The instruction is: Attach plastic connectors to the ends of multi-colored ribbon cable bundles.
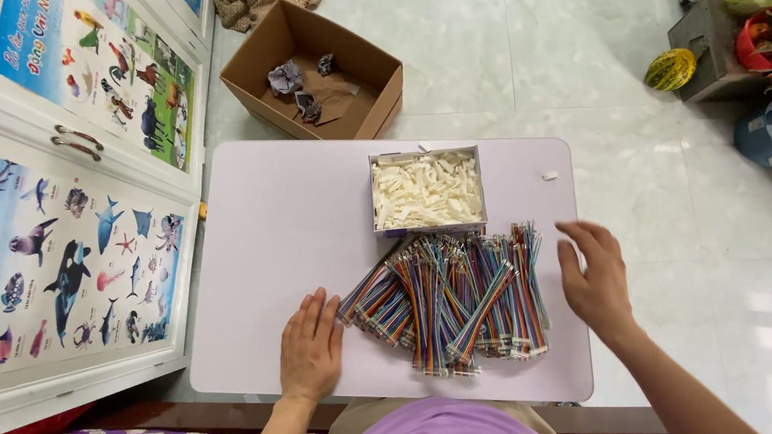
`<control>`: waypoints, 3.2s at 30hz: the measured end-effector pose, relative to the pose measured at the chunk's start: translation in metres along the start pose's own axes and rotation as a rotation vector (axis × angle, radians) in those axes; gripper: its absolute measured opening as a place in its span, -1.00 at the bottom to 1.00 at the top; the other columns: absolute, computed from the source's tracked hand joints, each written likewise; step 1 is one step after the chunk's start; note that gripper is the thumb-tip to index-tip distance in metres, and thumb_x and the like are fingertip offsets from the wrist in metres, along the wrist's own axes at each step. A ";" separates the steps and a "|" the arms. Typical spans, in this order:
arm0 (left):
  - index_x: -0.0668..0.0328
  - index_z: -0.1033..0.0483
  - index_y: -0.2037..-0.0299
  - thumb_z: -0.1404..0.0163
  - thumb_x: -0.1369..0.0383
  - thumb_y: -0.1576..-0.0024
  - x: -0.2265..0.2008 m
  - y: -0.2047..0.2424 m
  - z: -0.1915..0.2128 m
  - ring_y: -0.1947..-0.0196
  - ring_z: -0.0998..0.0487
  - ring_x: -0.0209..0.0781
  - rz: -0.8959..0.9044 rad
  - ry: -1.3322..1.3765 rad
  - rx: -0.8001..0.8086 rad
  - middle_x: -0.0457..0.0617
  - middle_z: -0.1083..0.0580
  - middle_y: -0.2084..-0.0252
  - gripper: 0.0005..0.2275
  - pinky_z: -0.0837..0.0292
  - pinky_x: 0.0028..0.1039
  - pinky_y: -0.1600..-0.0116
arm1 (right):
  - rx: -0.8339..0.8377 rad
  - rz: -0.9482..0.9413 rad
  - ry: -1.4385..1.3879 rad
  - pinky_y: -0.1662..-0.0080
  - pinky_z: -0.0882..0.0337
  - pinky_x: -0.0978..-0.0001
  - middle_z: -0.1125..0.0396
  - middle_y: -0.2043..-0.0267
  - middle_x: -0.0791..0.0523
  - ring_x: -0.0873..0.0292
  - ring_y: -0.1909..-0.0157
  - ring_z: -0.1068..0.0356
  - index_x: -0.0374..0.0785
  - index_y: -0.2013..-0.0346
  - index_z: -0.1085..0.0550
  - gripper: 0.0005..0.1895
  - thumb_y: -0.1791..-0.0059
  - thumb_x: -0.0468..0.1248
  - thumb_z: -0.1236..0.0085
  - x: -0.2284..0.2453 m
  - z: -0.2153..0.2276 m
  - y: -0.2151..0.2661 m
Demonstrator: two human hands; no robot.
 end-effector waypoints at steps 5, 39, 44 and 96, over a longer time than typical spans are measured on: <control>0.01 -0.35 -0.30 0.14 0.23 -0.25 -0.004 0.000 0.000 -0.41 -0.24 -0.03 0.014 -0.007 -0.013 0.00 -0.27 -0.41 -0.61 -0.10 -0.16 -0.41 | 0.049 0.029 -0.002 -0.09 -0.36 0.09 -0.24 -0.19 -0.16 -0.16 -0.11 -0.32 -0.27 -0.10 -0.49 -0.67 -0.04 -0.39 -0.04 -0.042 -0.043 -0.109; 0.01 -0.39 -0.27 0.04 0.23 -0.19 0.000 -0.003 0.004 -0.40 -0.26 -0.03 0.061 0.037 -0.041 -0.01 -0.32 -0.39 -0.59 -0.12 -0.19 -0.41 | 0.384 0.635 0.089 0.24 -0.46 0.09 -0.35 0.24 0.04 0.00 0.24 -0.43 -0.19 0.18 -0.48 -0.82 -0.09 -0.16 -0.05 0.112 -0.181 -0.109; 0.03 -0.40 -0.27 0.03 0.22 -0.20 0.001 -0.001 0.002 -0.40 -0.26 -0.02 0.052 0.040 -0.041 0.00 -0.32 -0.38 -0.59 -0.11 -0.17 -0.41 | 0.271 0.767 0.113 0.43 -0.44 0.16 -0.40 0.40 0.03 0.03 0.47 -0.43 -0.21 0.07 -0.48 -0.74 -0.13 -0.09 -0.03 0.118 -0.183 -0.124; 0.31 -0.59 0.37 -0.05 0.36 -0.22 -0.073 -0.026 0.054 0.59 -0.44 -0.36 0.767 1.745 0.557 0.00 -0.55 0.52 -0.82 -0.35 -0.56 0.45 | 0.473 -0.905 -1.584 0.30 -0.47 0.34 -0.34 0.46 0.08 0.11 0.35 -0.36 -0.42 0.13 -0.46 -0.43 -0.02 0.08 0.16 0.129 -0.105 -0.117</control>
Point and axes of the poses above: each hand's wrist, its own y-axis away from the middle knuckle, its own z-axis out of the back of the hand, x = y × z, the point moved 2 cm from there along -y, towards the middle knuckle
